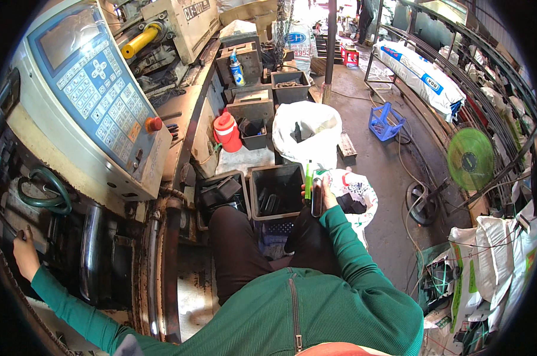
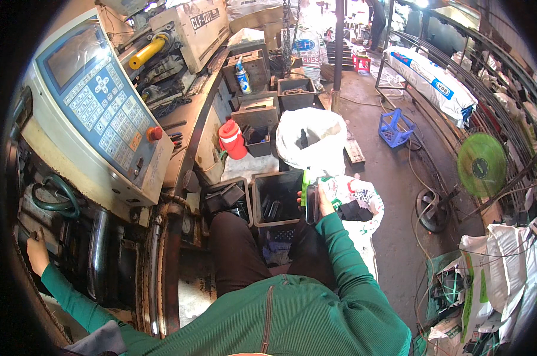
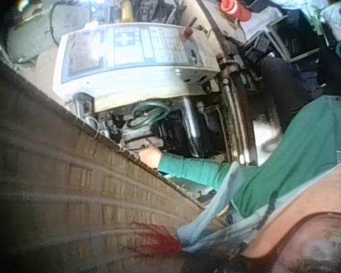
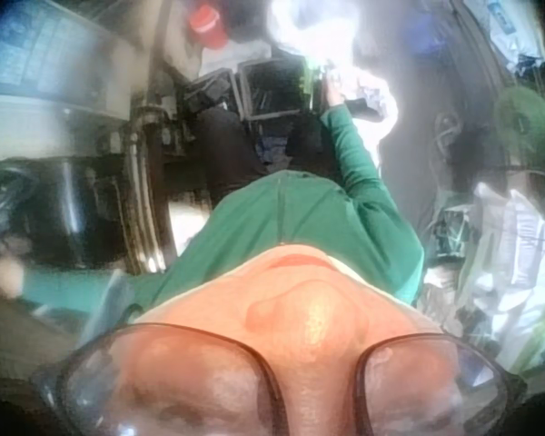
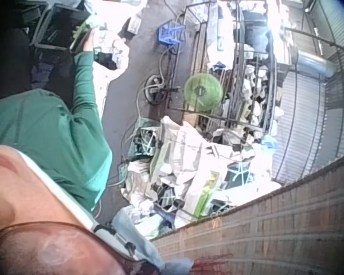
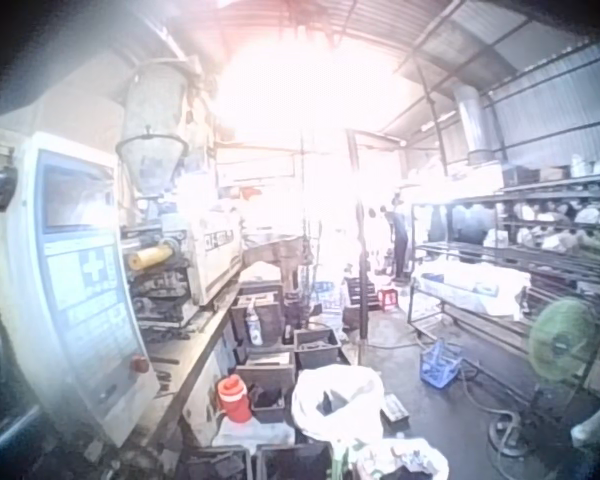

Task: The person sits in a workshop and uses a green brush to clean the surfaces of small black rectangular electronic components. They pick up each component, brush it, and place it into a nearby bin, repeating the process for several items.

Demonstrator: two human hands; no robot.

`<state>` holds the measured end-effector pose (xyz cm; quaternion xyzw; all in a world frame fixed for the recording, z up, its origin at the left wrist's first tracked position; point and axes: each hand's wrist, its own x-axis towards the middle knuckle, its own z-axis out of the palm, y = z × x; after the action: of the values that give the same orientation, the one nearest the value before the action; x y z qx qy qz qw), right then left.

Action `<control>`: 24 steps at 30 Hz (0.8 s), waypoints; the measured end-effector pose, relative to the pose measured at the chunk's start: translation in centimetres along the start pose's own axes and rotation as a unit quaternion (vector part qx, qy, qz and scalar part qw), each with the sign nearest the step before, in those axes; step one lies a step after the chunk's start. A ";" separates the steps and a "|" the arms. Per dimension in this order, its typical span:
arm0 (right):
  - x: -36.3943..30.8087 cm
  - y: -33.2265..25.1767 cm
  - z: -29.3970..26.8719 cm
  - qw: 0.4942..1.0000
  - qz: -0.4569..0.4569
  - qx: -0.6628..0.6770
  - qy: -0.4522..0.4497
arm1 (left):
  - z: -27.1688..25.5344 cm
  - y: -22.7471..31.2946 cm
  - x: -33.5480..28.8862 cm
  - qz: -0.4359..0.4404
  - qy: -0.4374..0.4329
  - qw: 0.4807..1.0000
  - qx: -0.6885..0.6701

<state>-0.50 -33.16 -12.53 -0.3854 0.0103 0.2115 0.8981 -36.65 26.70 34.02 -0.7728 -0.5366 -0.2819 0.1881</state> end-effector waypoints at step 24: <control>-0.1 0.1 -0.3 1.000 0.007 0.014 0.021 | -1.3 2.6 -1.7 0.015 0.010 1.000 -0.013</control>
<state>-0.56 -33.35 -12.78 -0.3773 0.0349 0.2092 0.9015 -34.94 23.78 34.02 -0.7806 -0.5188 -0.2938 0.1875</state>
